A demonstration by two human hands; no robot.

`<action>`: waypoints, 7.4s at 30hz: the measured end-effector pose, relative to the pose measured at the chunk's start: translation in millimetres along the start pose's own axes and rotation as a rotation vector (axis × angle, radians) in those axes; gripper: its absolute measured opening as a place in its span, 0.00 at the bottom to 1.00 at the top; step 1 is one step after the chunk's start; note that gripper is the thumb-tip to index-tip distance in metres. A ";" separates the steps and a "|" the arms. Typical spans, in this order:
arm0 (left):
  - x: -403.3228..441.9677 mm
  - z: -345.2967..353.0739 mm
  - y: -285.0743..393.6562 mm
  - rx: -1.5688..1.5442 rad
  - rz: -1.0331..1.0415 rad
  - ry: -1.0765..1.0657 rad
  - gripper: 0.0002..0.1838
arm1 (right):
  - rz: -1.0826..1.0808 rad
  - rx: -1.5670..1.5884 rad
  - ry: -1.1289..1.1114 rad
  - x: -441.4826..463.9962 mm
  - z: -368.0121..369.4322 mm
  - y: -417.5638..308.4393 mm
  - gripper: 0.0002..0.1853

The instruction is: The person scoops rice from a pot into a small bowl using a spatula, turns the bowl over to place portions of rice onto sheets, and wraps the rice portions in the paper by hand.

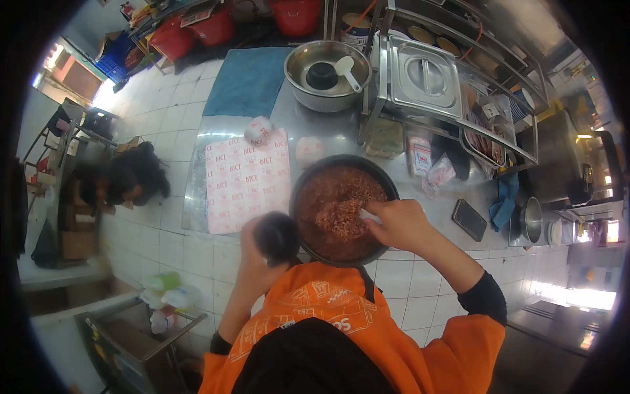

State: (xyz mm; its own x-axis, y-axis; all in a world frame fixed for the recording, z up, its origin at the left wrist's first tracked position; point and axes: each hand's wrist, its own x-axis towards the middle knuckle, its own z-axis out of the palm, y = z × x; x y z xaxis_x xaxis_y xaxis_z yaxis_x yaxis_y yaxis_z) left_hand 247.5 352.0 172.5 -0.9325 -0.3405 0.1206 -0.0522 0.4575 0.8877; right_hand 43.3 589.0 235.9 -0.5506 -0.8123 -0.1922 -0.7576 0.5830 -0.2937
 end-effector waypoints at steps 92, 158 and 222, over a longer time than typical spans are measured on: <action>-6.0 22.3 3.5 -0.540 -0.020 0.259 0.51 | -0.239 -0.484 -0.253 22.0 16.5 -35.9 0.12; 57.5 84.4 36.4 -0.502 -0.290 -0.083 0.49 | 0.030 -0.294 0.249 -44.6 35.5 -44.2 0.10; 43.3 45.6 44.3 -0.890 0.115 -0.113 0.53 | -0.114 0.783 -0.093 -19.7 -10.6 -28.4 0.23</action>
State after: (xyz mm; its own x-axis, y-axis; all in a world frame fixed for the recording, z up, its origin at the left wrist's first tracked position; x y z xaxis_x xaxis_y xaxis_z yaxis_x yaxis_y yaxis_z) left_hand 188.6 395.0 196.7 -0.9469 -0.2273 0.2274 0.2955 -0.3364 0.8941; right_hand 71.9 588.6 257.9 -0.4272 -0.8843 -0.1884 -0.3220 0.3435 -0.8822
